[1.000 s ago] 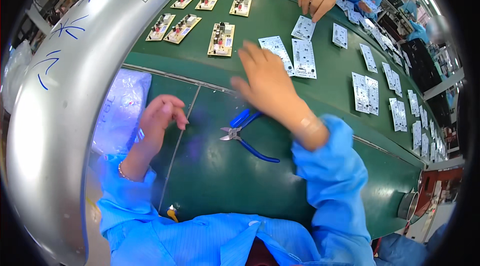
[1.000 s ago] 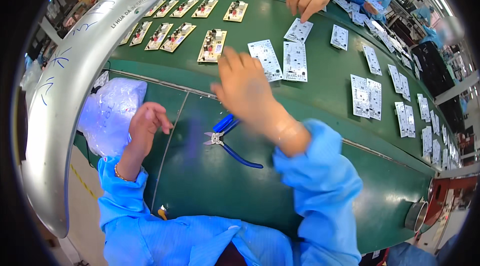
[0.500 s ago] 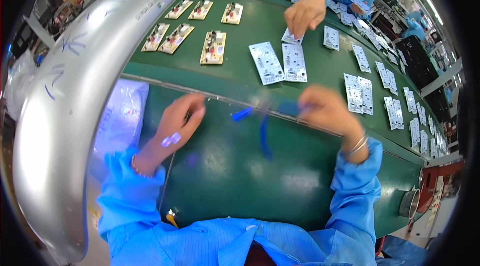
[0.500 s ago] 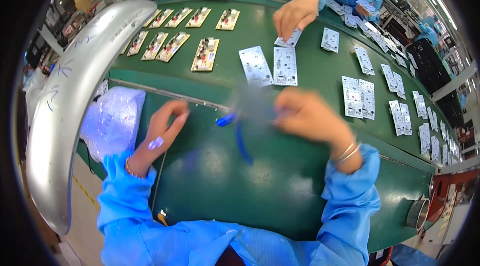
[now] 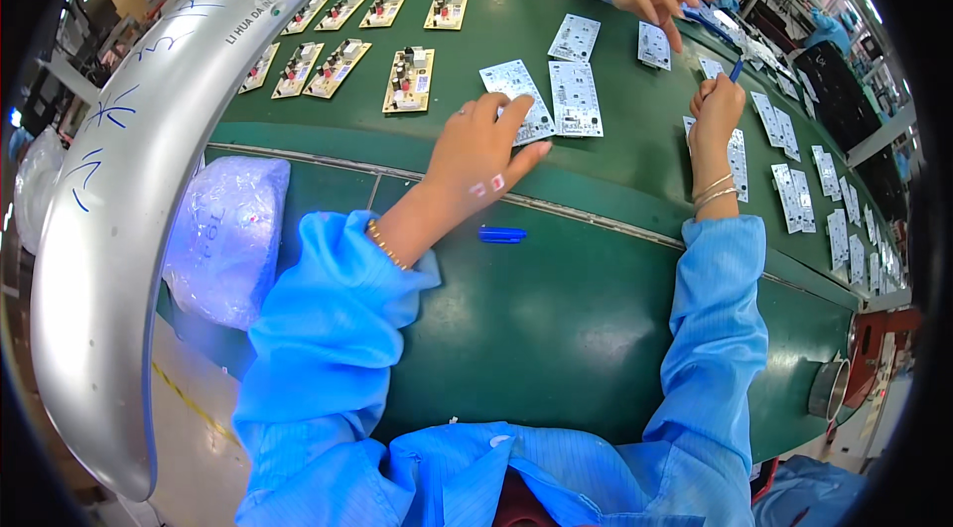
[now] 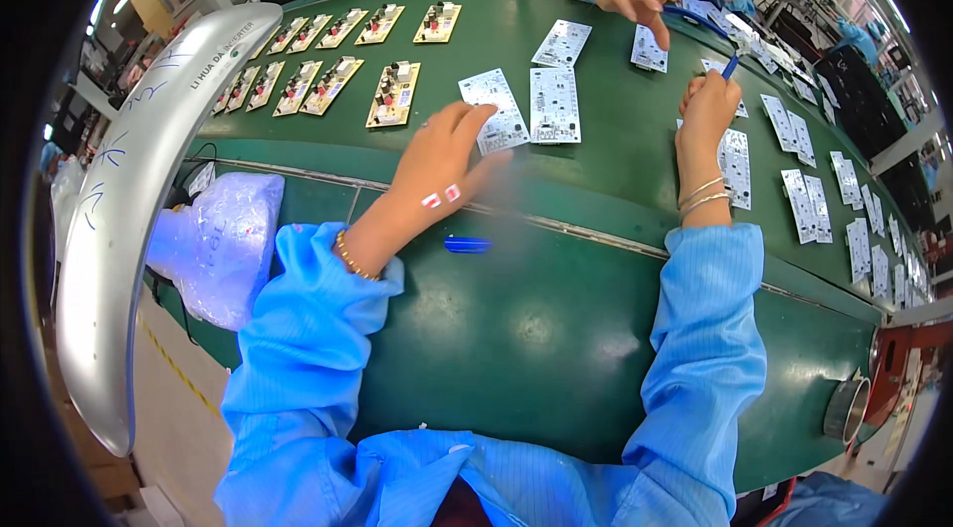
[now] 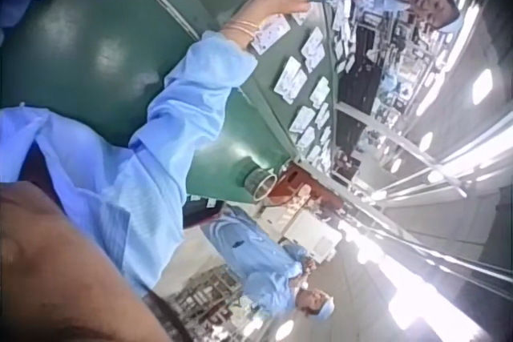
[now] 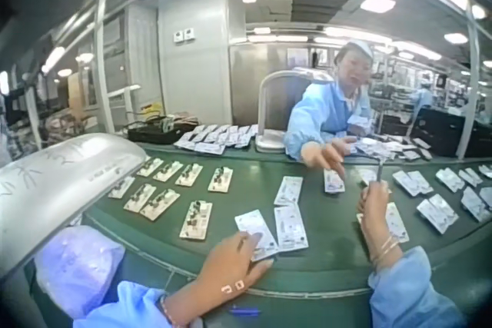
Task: Inspecting and organizing printed circuit boards on an assembly line.
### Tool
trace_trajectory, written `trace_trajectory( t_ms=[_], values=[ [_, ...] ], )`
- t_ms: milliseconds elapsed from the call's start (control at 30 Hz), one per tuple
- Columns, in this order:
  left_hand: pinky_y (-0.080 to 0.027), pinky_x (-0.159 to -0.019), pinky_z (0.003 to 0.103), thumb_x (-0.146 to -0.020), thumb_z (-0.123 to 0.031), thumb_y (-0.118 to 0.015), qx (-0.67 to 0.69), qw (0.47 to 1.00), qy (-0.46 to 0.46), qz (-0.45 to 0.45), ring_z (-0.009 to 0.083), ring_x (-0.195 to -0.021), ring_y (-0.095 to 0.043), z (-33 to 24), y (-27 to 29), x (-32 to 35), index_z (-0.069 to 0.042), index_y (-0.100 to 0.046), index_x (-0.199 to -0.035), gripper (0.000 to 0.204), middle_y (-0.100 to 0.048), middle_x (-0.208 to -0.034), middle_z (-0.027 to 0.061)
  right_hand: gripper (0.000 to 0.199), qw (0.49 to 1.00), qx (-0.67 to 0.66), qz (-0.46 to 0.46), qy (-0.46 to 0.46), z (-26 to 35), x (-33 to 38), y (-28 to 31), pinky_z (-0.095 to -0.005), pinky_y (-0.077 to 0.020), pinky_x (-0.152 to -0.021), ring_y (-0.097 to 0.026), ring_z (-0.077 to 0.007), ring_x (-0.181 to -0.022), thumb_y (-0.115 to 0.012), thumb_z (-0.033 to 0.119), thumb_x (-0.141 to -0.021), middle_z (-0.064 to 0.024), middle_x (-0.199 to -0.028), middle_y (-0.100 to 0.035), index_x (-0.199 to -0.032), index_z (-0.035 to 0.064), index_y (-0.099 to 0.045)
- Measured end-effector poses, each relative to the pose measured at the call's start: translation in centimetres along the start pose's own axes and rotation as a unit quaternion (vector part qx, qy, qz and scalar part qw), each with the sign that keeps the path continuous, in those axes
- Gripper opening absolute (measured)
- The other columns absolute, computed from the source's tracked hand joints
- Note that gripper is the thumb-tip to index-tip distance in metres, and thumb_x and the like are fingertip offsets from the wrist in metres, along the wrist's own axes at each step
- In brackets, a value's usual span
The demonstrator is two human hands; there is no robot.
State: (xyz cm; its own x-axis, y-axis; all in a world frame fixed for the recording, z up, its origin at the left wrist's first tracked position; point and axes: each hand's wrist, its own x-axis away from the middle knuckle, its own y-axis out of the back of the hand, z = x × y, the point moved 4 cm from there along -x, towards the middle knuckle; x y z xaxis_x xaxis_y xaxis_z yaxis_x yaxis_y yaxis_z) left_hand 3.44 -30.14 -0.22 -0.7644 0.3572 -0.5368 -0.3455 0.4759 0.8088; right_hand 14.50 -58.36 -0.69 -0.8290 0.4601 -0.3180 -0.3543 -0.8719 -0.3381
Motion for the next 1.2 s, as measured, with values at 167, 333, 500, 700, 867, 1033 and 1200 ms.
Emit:
trace_trajectory(
  t_ms=[167, 333, 500, 700, 867, 1033, 1200],
  values=[
    [-0.04, -0.078, 0.043, -0.073, -0.036, -0.059, -0.14, 0.989, 0.027, 0.032, 0.0345, -0.093, -0.048, -0.4, -2.6, -1.6, -0.01, -0.051, -0.105, 0.042, -0.046, -0.104, 0.0205, 0.015, 1.0, -0.007, -0.009, -0.008, -0.9, 0.1, 0.0, -0.0209, -0.02, -0.03, -0.029, -0.0054, -0.035, -0.043, 0.015, -0.083, -0.0017, -0.052, -0.04, -0.076, 0.0062, -0.034],
    [-0.039, -0.079, 0.043, -0.071, -0.036, -0.061, -0.113, 0.993, 0.017, 0.012, 0.0343, -0.095, -0.048, 1.3, -2.8, -1.4, -0.009, -0.051, -0.101, 0.042, -0.045, -0.107, 0.0207, 0.017, 1.0, -0.002, 0.023, -0.006, -0.8, 0.1, 0.0, -0.0196, -0.023, -0.032, -0.033, -0.0056, -0.037, -0.046, 0.019, -0.084, -0.0039, -0.061, -0.048, -0.083, 0.0048, -0.038],
    [-0.04, -0.076, 0.043, -0.066, -0.033, -0.065, -0.123, 0.98, 0.137, 0.07, 0.0338, -0.095, -0.048, 3.7, -1.0, -0.5, -0.004, -0.043, -0.108, 0.055, -0.049, -0.102, 0.0201, 0.016, 0.996, 0.058, 0.066, 0.016, -0.6, 3.1, -1.9, -0.0184, -0.031, -0.039, -0.041, -0.0053, -0.044, -0.047, 0.02, -0.085, -0.0039, -0.071, -0.056, -0.087, 0.0046, -0.047],
    [-0.034, -0.083, 0.044, -0.062, -0.025, -0.07, -0.077, 0.979, 0.19, 0.016, 0.0333, -0.094, -0.048, 4.0, 2.6, 0.3, -0.003, -0.041, -0.112, 0.062, -0.053, -0.097, 0.0165, 0.022, 0.884, 0.264, 0.356, 0.146, -0.7, 12.7, -8.6, -0.0284, -0.0442, -0.057, -0.054, -0.0163, -0.061, -0.055, 0.015, -0.077, -0.0071, -0.08, -0.057, -0.096, 0.004, -0.051],
    [-0.029, -0.091, 0.042, -0.055, -0.019, -0.073, -0.117, 0.988, 0.02, -0.094, 0.031, -0.099, -0.042, 1.3, 8.7, 5.0, -0.002, -0.04, -0.113, 0.069, -0.051, -0.099, 0.0144, 0.062, 0.85, 0.243, 0.391, 0.257, 1.0, 17.5, -10.8, -0.033, -0.0405, -0.077, -0.049, -0.0267, -0.091, -0.063, 0.016, -0.069, -0.0161, -0.107, -0.048, -0.12, 0.0004, -0.033],
    [-0.027, -0.093, 0.044, -0.054, -0.021, -0.072, -0.095, 0.992, 0.035, -0.078, 0.0254, -0.099, -0.044, 1.5, 13.6, 10.4, -0.002, -0.049, -0.102, 0.056, -0.053, -0.1, 0.0098, 0.073, 0.832, 0.196, 0.479, 0.198, 1.9, 21.7, -14.9, -0.0376, -0.0351, -0.087, -0.046, -0.0316, -0.097, -0.064, 0.02, -0.069, -0.0194, -0.106, -0.047, -0.126, -0.0023, -0.025],
    [-0.033, -0.084, 0.036, -0.05, -0.021, -0.075, -0.084, 0.983, 0.129, -0.101, 0.0256, -0.096, -0.042, 3.2, 15.7, 11.7, -0.005, -0.052, -0.103, 0.06, -0.05, -0.099, 0.0104, 0.08, 0.846, 0.098, 0.488, 0.194, 1.5, 23.4, -17.5, -0.0378, -0.0336, -0.088, -0.045, -0.0321, -0.1, -0.064, 0.023, -0.069, -0.0202, -0.111, -0.045, -0.13, -0.0015, -0.019]
  ],
)
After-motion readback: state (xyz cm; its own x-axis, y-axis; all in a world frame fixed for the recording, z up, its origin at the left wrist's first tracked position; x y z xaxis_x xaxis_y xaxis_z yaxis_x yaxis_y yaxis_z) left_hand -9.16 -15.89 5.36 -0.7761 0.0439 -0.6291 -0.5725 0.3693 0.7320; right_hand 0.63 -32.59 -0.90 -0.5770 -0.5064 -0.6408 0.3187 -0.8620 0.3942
